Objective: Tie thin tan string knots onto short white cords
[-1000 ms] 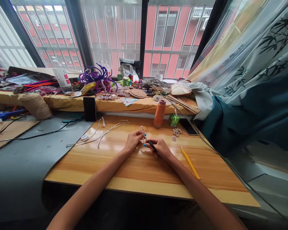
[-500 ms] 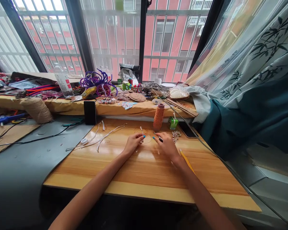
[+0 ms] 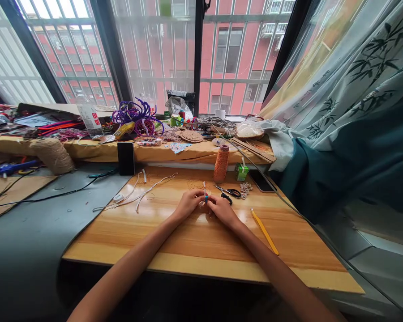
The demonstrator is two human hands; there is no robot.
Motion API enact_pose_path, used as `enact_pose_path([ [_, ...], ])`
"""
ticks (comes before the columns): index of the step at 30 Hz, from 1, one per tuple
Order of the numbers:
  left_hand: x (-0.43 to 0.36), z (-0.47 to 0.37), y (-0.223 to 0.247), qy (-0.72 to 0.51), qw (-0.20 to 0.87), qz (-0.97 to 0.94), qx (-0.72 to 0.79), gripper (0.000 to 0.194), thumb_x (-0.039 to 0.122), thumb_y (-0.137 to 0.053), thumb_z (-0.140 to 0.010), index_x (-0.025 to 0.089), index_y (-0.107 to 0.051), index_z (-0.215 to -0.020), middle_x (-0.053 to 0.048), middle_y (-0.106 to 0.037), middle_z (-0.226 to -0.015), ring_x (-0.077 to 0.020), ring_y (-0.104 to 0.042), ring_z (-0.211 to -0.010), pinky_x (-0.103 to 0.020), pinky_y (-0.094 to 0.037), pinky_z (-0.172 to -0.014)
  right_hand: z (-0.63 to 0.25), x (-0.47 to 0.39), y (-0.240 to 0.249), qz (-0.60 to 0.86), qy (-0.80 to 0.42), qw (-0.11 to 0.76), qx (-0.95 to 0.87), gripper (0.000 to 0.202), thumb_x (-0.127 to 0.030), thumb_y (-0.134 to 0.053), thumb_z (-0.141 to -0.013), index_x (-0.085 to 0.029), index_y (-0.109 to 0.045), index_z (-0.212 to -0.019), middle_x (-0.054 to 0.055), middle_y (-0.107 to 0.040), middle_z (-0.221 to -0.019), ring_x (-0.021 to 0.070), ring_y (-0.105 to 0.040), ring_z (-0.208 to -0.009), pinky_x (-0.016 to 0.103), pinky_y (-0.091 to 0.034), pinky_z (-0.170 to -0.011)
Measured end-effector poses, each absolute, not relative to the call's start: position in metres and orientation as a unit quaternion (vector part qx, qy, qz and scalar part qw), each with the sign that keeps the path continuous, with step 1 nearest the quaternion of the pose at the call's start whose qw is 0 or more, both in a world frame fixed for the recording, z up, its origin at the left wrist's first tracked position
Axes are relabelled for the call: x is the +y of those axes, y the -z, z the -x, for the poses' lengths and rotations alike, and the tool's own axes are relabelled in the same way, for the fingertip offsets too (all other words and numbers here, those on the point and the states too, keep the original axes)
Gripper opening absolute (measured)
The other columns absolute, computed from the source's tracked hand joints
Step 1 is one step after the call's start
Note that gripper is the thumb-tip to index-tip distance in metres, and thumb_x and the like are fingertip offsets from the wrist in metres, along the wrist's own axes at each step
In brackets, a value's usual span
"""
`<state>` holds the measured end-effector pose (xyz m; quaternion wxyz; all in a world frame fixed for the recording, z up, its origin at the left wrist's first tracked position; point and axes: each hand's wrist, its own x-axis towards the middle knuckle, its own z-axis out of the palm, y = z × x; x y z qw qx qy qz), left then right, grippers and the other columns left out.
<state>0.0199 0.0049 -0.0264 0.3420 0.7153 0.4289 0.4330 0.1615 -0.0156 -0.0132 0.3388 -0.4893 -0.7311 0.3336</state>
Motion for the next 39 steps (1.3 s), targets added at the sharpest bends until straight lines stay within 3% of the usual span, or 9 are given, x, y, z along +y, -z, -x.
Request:
enact_pose_path([
  [5,0.003,-0.02,0.026,-0.432,0.274,-0.735,0.444,0.015,0.025,-0.051,-0.07,0.016,-0.064,-0.073,-0.002,-0.061,-0.07,-0.0118,-0.052,-0.066,-0.021,-0.039,-0.063,-0.16,-0.017,0.013,0.48,-0.372,0.325,-0.725,0.016,-0.021,-0.043,-0.069,-0.016,-0.058,-0.068,-0.003,-0.051,-0.046,0.0085,-0.047,-0.039,0.018,-0.034,-0.04],
  [9,0.003,-0.02,0.026,-0.425,0.29,-0.734,0.443,0.018,0.027,-0.051,-0.071,0.014,-0.063,-0.068,-0.001,-0.059,-0.063,-0.011,-0.05,-0.061,-0.02,-0.038,-0.058,-0.161,-0.014,0.016,0.458,-0.387,0.334,-0.728,0.018,-0.017,-0.04,-0.068,-0.015,-0.058,-0.065,-0.003,-0.053,-0.047,0.0085,-0.049,-0.041,0.019,-0.037,-0.045],
  [18,0.007,-0.017,0.028,-0.429,0.323,-0.741,0.403,0.023,0.026,-0.048,-0.074,0.018,-0.065,-0.087,-0.004,-0.064,-0.085,-0.0149,-0.055,-0.078,-0.024,-0.04,-0.071,-0.163,-0.008,0.021,0.48,-0.419,0.331,-0.696,0.018,-0.023,-0.04,-0.071,-0.016,-0.056,-0.065,-0.004,-0.05,-0.042,0.0077,-0.044,-0.034,0.018,-0.032,-0.035],
  [23,0.006,-0.017,0.026,-0.419,0.327,-0.739,0.414,0.023,0.028,-0.048,-0.073,0.017,-0.065,-0.085,-0.004,-0.063,-0.081,-0.0143,-0.055,-0.075,-0.023,-0.041,-0.069,-0.161,-0.013,0.018,0.49,-0.405,0.334,-0.696,0.017,-0.025,-0.043,-0.07,-0.016,-0.058,-0.068,-0.005,-0.048,-0.039,0.008,-0.041,-0.032,0.019,-0.03,-0.035],
  [28,0.004,-0.017,0.023,-0.413,0.328,-0.746,0.406,0.021,0.026,-0.049,-0.072,0.016,-0.066,-0.076,-0.003,-0.063,-0.076,-0.0139,-0.055,-0.073,-0.021,-0.041,-0.068,-0.162,-0.013,0.017,0.468,-0.369,0.339,-0.728,0.021,-0.022,-0.042,-0.07,-0.017,-0.056,-0.056,-0.004,-0.047,-0.04,0.0086,-0.045,-0.038,0.019,-0.034,-0.042],
  [35,0.007,-0.017,0.026,-0.407,0.323,-0.753,0.403,0.023,0.021,-0.046,-0.074,0.018,-0.065,-0.087,-0.005,-0.063,-0.086,-0.0137,-0.055,-0.076,-0.022,-0.04,-0.069,-0.164,-0.005,0.023,0.463,-0.397,0.317,-0.726,0.02,-0.025,-0.04,-0.071,-0.015,-0.055,-0.063,-0.001,-0.057,-0.056,0.0079,-0.048,-0.041,0.019,-0.038,-0.043],
  [39,0.006,-0.017,0.022,-0.389,0.322,-0.766,0.398,0.025,0.019,-0.045,-0.074,0.018,-0.065,-0.087,-0.005,-0.063,-0.084,-0.0143,-0.055,-0.077,-0.023,-0.041,-0.07,-0.165,-0.005,0.021,0.483,-0.374,0.312,-0.727,0.018,-0.021,-0.039,-0.069,-0.015,-0.054,-0.06,-0.002,-0.054,-0.048,0.0084,-0.048,-0.039,0.019,-0.036,-0.043],
])
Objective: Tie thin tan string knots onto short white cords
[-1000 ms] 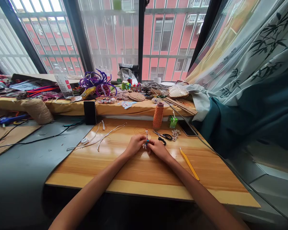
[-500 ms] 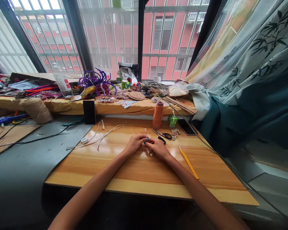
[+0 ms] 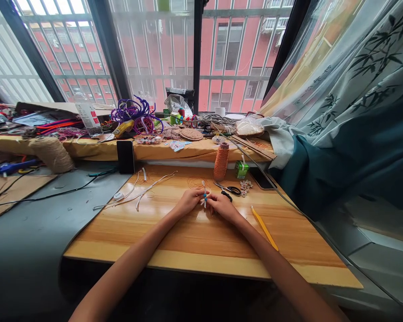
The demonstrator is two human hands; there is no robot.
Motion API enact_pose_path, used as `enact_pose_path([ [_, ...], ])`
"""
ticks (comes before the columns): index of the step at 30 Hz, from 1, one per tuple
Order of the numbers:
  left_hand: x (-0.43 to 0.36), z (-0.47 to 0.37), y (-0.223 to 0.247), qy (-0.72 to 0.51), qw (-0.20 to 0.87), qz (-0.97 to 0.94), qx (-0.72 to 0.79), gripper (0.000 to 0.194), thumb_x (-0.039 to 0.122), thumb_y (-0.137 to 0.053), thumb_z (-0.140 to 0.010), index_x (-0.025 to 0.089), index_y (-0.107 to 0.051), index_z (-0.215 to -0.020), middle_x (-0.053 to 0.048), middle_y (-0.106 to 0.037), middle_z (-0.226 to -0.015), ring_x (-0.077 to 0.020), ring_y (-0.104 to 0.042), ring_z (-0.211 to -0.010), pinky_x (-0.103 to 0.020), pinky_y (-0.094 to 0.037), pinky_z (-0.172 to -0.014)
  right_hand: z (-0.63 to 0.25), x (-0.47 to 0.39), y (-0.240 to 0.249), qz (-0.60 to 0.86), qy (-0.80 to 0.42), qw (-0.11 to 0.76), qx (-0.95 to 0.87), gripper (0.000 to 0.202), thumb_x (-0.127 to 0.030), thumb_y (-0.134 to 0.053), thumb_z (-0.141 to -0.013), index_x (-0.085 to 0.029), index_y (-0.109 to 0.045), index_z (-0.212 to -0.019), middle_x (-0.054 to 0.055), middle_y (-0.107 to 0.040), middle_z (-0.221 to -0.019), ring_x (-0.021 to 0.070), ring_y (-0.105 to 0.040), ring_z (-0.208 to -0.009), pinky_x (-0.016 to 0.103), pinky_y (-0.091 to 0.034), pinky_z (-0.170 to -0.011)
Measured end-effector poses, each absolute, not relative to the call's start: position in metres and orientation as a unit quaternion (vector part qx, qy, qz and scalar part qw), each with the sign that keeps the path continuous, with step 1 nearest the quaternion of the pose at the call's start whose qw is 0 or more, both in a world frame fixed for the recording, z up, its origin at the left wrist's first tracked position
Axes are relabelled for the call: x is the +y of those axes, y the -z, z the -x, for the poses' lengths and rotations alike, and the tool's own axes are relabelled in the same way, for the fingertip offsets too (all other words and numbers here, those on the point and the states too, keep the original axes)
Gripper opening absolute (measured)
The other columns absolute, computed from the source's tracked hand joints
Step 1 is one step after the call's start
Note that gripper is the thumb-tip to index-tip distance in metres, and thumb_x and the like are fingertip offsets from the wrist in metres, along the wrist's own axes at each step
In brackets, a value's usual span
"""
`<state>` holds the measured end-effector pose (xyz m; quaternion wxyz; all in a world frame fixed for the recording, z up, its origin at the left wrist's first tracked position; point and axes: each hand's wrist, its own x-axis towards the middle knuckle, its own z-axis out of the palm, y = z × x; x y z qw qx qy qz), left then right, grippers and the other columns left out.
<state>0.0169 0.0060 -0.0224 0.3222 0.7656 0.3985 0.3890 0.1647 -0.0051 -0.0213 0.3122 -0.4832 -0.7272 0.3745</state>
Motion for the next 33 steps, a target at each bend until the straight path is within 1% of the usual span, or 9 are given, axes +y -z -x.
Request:
enact_pose_path([
  [4,0.005,-0.016,0.02,-0.383,0.294,-0.767,0.423,0.026,0.015,-0.045,-0.073,0.018,-0.065,-0.088,-0.006,-0.063,-0.089,-0.0154,-0.055,-0.082,-0.024,-0.04,-0.074,-0.168,-0.007,0.017,0.511,-0.326,0.329,-0.724,0.016,-0.021,-0.042,-0.069,-0.015,-0.055,-0.062,-0.002,-0.053,-0.048,0.0083,-0.047,-0.04,0.019,-0.035,-0.046],
  [9,0.007,-0.014,0.021,-0.38,0.314,-0.783,0.38,0.028,0.016,-0.044,-0.075,0.019,-0.062,-0.096,-0.002,-0.063,-0.093,-0.0144,-0.056,-0.086,-0.022,-0.04,-0.077,-0.169,-0.008,0.015,0.493,-0.295,0.316,-0.755,0.022,-0.027,-0.043,-0.073,-0.015,-0.061,-0.079,0.0,-0.06,-0.064,0.0085,-0.049,-0.045,0.02,-0.036,-0.049],
  [14,0.005,-0.016,0.023,-0.364,0.285,-0.807,0.367,0.027,0.018,-0.043,-0.076,0.018,-0.062,-0.096,-0.001,-0.065,-0.088,-0.0134,-0.057,-0.08,-0.021,-0.041,-0.074,-0.165,-0.01,0.017,0.499,-0.225,0.277,-0.79,0.026,-0.02,-0.036,-0.078,-0.016,-0.062,-0.08,0.0,-0.061,-0.062,0.0092,-0.051,-0.048,0.019,-0.037,-0.053],
  [17,0.004,-0.017,0.024,-0.348,0.226,-0.821,0.392,0.026,0.017,-0.042,-0.077,0.018,-0.063,-0.091,-0.003,-0.065,-0.088,-0.013,-0.057,-0.078,-0.02,-0.041,-0.071,-0.165,-0.011,0.017,0.516,-0.147,0.266,-0.801,0.025,-0.018,-0.036,-0.078,-0.016,-0.061,-0.079,0.002,-0.062,-0.071,0.0114,-0.054,-0.062,0.02,-0.037,-0.06],
  [20,0.004,-0.016,0.025,-0.328,0.131,-0.829,0.433,0.027,0.015,-0.04,-0.078,0.018,-0.062,-0.094,-0.004,-0.063,-0.09,-0.0138,-0.055,-0.08,-0.022,-0.041,-0.071,-0.168,-0.011,0.016,0.543,-0.071,0.259,-0.796,0.022,-0.019,-0.037,-0.08,-0.015,-0.059,-0.08,0.006,-0.06,-0.081,0.0146,-0.054,-0.073,0.022,-0.035,-0.063],
  [24,0.005,-0.009,0.023,-0.247,-0.017,-0.854,0.458,0.029,0.013,-0.046,-0.074,0.019,-0.059,-0.099,-0.006,-0.061,-0.084,-0.0166,-0.052,-0.079,-0.026,-0.04,-0.07,-0.178,-0.01,0.011,0.565,0.069,0.185,-0.801,0.023,-0.018,-0.034,-0.082,-0.019,-0.056,-0.089,0.005,-0.055,-0.086,0.0133,-0.053,-0.071,0.021,-0.032,-0.056],
  [26,0.005,-0.006,0.02,-0.212,-0.07,-0.865,0.449,0.03,0.012,-0.049,-0.072,0.021,-0.059,-0.099,-0.006,-0.059,-0.082,-0.0175,-0.05,-0.08,-0.028,-0.039,-0.07,-0.182,-0.009,0.008,0.562,0.101,0.156,-0.806,0.025,-0.014,-0.034,-0.081,-0.02,-0.056,-0.091,0.004,-0.054,-0.085,0.0128,-0.053,-0.071,0.021,-0.031,-0.055],
  [29,0.004,-0.003,0.014,-0.183,-0.112,-0.874,0.437,0.028,0.012,-0.049,-0.074,0.022,-0.058,-0.099,-0.006,-0.057,-0.082,-0.0178,-0.048,-0.08,-0.029,-0.037,-0.07,-0.185,-0.008,0.005,0.564,0.124,0.136,-0.805,0.025,-0.012,-0.036,-0.08,-0.021,-0.056,-0.091,0.003,-0.053,-0.087,0.012,-0.053,-0.07,0.021,-0.03,-0.054],
  [33,0.005,-0.001,0.012,-0.178,-0.137,-0.873,0.432,0.025,0.015,-0.042,-0.079,0.021,-0.058,-0.098,-0.006,-0.057,-0.081,-0.0179,-0.047,-0.079,-0.029,-0.035,-0.069,-0.187,-0.006,0.004,0.591,0.129,0.14,-0.784,0.025,-0.02,-0.033,-0.084,-0.019,-0.058,-0.085,0.005,-0.056,-0.086,0.0129,-0.054,-0.071,0.022,-0.029,-0.054],
])
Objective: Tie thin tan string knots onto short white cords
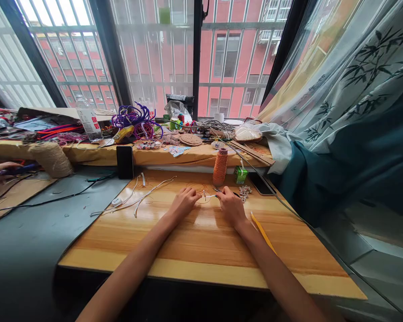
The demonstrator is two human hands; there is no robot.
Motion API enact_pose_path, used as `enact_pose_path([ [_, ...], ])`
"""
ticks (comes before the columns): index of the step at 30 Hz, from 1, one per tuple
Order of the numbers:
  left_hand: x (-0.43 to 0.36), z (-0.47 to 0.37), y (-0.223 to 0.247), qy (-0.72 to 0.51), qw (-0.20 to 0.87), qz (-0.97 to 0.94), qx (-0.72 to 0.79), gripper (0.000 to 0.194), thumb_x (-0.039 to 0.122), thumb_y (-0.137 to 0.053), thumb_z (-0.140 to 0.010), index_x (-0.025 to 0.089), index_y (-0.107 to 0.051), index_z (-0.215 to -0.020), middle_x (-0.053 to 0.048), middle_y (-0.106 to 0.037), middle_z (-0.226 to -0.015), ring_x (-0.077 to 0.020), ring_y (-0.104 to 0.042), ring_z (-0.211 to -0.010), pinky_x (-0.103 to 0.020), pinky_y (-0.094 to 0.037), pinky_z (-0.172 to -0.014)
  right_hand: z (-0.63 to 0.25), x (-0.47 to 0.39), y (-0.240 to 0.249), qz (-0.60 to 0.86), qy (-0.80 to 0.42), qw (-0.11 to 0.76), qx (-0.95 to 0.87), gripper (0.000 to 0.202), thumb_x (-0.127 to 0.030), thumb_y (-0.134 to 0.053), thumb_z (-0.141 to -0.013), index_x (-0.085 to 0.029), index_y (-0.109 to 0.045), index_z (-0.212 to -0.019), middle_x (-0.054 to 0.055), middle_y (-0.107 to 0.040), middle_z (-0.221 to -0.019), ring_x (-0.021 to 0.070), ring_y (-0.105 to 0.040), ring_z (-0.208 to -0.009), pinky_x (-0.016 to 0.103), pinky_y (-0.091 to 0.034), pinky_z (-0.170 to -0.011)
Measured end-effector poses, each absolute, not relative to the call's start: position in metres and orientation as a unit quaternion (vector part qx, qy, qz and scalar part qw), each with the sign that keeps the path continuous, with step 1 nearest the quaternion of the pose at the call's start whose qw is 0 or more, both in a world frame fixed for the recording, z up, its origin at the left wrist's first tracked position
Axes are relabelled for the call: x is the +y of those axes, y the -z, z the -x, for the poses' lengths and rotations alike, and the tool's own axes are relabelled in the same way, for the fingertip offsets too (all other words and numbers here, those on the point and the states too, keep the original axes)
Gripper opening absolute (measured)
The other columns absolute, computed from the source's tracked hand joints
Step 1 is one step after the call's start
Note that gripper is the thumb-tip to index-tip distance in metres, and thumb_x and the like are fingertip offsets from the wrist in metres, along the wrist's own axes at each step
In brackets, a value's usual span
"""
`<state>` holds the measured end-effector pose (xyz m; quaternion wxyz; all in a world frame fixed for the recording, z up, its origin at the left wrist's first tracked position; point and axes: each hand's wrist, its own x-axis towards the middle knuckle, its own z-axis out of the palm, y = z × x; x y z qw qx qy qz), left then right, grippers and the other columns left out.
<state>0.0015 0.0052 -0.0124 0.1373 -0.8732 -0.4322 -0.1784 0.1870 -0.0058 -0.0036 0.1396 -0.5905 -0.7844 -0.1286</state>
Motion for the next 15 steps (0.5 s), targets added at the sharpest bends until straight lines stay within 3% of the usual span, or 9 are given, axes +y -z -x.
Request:
enact_pose_path([
  [5,0.008,-0.003,0.018,0.223,0.092,0.856,-0.457,0.018,0.018,-0.044,-0.078,0.018,-0.061,-0.085,-0.006,-0.057,-0.079,-0.0175,-0.049,-0.078,-0.028,-0.035,-0.069,-0.191,-0.002,0.008,0.638,0.105,0.149,-0.748,0.031,-0.026,-0.028,-0.087,-0.017,-0.058,-0.084,0.006,-0.062,-0.078,0.0152,-0.057,-0.07,0.023,-0.03,-0.054],
  [10,0.01,-0.008,0.019,0.332,-0.153,0.812,-0.454,0.028,0.033,-0.039,-0.081,0.017,-0.062,-0.082,-0.005,-0.06,-0.078,-0.0139,-0.052,-0.073,-0.024,-0.038,-0.067,-0.188,-0.003,0.01,0.62,0.096,0.173,-0.759,0.028,-0.024,-0.028,-0.087,-0.018,-0.054,-0.095,0.005,-0.062,-0.088,0.0134,-0.057,-0.078,0.021,-0.032,-0.059],
  [15,0.012,-0.011,0.013,0.418,-0.357,0.708,-0.444,0.034,0.039,-0.043,-0.076,0.012,-0.058,-0.092,-0.004,-0.061,-0.072,-0.0124,-0.053,-0.067,-0.022,-0.041,-0.065,-0.184,-0.006,0.008,0.608,0.096,0.178,-0.767,0.028,-0.025,-0.029,-0.086,-0.018,-0.055,-0.09,0.004,-0.062,-0.089,0.0143,-0.057,-0.077,0.021,-0.032,-0.058],
])
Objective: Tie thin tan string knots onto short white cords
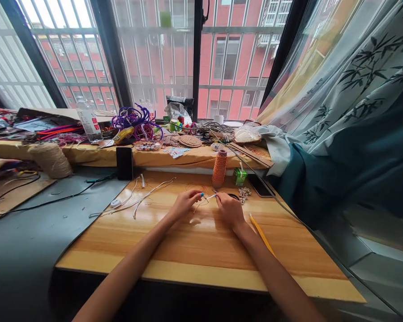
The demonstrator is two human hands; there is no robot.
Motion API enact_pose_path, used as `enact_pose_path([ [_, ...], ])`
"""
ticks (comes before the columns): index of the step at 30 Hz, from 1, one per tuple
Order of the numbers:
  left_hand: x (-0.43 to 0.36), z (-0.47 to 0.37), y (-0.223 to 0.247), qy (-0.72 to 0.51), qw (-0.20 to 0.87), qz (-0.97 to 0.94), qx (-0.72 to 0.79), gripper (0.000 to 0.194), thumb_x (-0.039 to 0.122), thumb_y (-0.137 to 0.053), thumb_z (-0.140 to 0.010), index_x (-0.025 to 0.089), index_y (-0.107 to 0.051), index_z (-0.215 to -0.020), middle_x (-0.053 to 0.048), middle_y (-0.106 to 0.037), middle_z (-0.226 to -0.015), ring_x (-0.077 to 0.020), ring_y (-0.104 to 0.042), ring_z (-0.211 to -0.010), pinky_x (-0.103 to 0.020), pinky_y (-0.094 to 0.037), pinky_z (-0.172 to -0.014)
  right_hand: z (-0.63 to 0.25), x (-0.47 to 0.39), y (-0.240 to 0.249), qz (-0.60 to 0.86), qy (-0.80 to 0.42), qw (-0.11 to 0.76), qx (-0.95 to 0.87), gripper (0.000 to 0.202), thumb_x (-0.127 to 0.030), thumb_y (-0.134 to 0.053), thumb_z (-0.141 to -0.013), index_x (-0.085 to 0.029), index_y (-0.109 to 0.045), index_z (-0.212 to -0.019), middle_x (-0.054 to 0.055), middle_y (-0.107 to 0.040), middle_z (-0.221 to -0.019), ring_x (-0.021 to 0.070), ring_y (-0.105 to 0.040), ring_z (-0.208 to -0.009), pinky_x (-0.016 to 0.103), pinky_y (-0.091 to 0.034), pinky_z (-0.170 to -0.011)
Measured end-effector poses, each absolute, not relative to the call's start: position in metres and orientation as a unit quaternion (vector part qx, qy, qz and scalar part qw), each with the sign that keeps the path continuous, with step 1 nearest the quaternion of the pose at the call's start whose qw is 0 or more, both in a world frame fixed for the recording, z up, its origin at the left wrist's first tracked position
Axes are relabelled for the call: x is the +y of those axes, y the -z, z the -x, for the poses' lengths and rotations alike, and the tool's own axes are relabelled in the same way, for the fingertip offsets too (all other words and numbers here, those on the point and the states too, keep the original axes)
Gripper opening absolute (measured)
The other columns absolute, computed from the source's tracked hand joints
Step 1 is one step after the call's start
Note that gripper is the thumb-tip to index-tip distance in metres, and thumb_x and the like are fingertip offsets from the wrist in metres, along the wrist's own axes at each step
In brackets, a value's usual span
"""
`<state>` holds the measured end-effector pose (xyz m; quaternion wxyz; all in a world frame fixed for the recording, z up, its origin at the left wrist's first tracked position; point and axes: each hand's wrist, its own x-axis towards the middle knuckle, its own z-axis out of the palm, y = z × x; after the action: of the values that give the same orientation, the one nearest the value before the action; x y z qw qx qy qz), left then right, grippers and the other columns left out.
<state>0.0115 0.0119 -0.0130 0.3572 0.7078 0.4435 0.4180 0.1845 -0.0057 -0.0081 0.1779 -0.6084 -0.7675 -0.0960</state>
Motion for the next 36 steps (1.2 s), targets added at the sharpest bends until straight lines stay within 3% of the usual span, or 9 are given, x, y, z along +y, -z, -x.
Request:
enact_pose_path([
  [5,0.008,-0.014,0.009,-0.44,0.386,-0.691,0.424,0.03,0.038,-0.048,-0.072,0.013,-0.06,-0.081,-0.003,-0.06,-0.069,-0.012,-0.052,-0.066,-0.022,-0.04,-0.064,-0.187,-0.005,0.007,0.602,0.095,0.199,-0.767,0.027,-0.024,-0.03,-0.085,-0.017,-0.056,-0.085,0.005,-0.062,-0.085,0.0154,-0.057,-0.075,0.022,-0.034,-0.059],
  [10,0.006,-0.014,0.011,-0.44,0.388,-0.684,0.433,0.028,0.039,-0.048,-0.071,0.013,-0.06,-0.073,-0.002,-0.058,-0.065,-0.0114,-0.051,-0.062,-0.022,-0.039,-0.06,-0.181,-0.007,0.009,0.563,-0.006,0.317,-0.764,0.025,-0.023,-0.033,-0.083,-0.016,-0.056,-0.091,0.007,-0.061,-0.089,0.0164,-0.056,-0.083,0.025,-0.038,-0.07],
  [14,0.007,-0.014,0.013,-0.461,0.411,-0.664,0.422,0.028,0.039,-0.05,-0.07,0.013,-0.059,-0.072,-0.002,-0.057,-0.063,-0.011,-0.05,-0.06,-0.022,-0.039,-0.059,-0.171,-0.008,0.011,0.513,-0.264,0.418,-0.702,0.029,-0.031,-0.037,-0.08,-0.016,-0.051,-0.101,0.005,-0.061,-0.082,0.015,-0.058,-0.07,0.027,-0.044,-0.063],
  [18,0.006,-0.014,0.013,-0.466,0.439,-0.655,0.402,0.024,0.036,-0.052,-0.068,0.013,-0.059,-0.073,-0.001,-0.056,-0.064,-0.0107,-0.049,-0.062,-0.022,-0.039,-0.06,-0.165,-0.006,0.014,0.411,-0.503,0.412,-0.639,0.033,-0.035,-0.044,-0.076,-0.015,-0.053,-0.1,0.005,-0.061,-0.078,0.0137,-0.06,-0.065,0.025,-0.046,-0.056],
  [22,0.005,-0.014,0.013,-0.444,0.431,-0.669,0.413,0.025,0.036,-0.052,-0.068,0.013,-0.061,-0.075,-0.001,-0.057,-0.065,-0.0112,-0.049,-0.062,-0.022,-0.039,-0.06,-0.165,-0.004,0.017,0.398,-0.521,0.435,-0.617,0.03,-0.038,-0.051,-0.07,-0.014,-0.06,-0.085,0.003,-0.061,-0.068,0.0128,-0.059,-0.059,0.026,-0.047,-0.057],
  [36,0.0,-0.017,0.013,-0.438,0.212,-0.754,0.441,0.019,0.03,-0.048,-0.074,0.015,-0.06,-0.07,-0.003,-0.058,-0.07,-0.0117,-0.049,-0.064,-0.022,-0.037,-0.062,-0.162,-0.01,0.017,0.455,-0.473,0.438,-0.615,0.021,-0.034,-0.051,-0.069,-0.015,-0.06,-0.071,0.001,-0.059,-0.06,0.0114,-0.056,-0.052,0.023,-0.046,-0.051],
])
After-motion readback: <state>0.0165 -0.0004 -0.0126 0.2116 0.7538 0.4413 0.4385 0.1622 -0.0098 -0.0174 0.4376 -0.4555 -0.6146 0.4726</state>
